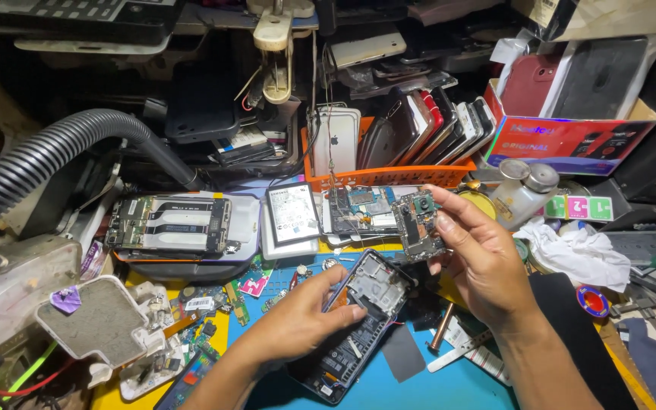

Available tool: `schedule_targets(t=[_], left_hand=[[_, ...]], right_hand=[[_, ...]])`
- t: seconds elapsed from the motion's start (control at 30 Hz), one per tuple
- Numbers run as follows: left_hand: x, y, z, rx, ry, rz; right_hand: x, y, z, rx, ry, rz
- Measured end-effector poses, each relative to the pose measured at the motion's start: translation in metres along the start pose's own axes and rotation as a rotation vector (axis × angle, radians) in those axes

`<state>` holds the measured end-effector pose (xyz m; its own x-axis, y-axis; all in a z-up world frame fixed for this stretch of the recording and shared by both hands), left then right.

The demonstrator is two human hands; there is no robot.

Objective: Assembling a smartphone by placing the motherboard into the housing and connecting internal components and ribbon cables.

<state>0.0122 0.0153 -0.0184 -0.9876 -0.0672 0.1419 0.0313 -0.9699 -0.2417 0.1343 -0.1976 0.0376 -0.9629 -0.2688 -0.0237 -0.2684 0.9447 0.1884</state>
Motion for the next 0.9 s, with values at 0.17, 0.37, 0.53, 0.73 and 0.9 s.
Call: schedule_targets(t=[0.17, 0.37, 0.53, 0.73, 0.9], left_hand=[[0.000, 0.004, 0.017, 0.262, -0.082, 0.106], [0.004, 0.004, 0.029, 0.595, -0.222, 0.222], [0.000, 0.006, 0.022, 0.602, -0.231, 0.315], [-0.002, 0.008, 0.019, 0.621, -0.171, 0.374], [-0.001, 0.008, 0.022, 0.678, -0.209, 0.378]], right_hand=[[0.003, -0.002, 0.001, 0.127, -0.009, -0.140], [0.001, 0.002, 0.005, 0.252, 0.076, -0.084], [0.002, 0.007, 0.003, 0.352, 0.090, -0.139], [-0.002, 0.008, 0.010, 0.658, -0.182, -0.289], [0.008, 0.022, 0.001, 0.640, 0.012, -0.098]])
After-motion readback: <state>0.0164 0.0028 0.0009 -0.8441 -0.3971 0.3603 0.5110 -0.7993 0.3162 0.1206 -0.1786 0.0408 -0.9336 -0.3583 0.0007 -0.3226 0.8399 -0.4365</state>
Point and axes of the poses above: each hand's wrist, its own x-axis away from the middle knuckle, its own y-axis out of the palm, z = x × y, the point moved 1 cm from there along -x, towards the middle knuckle, and after that the axes turned 10 degrees about z, right-handed, at the moved point
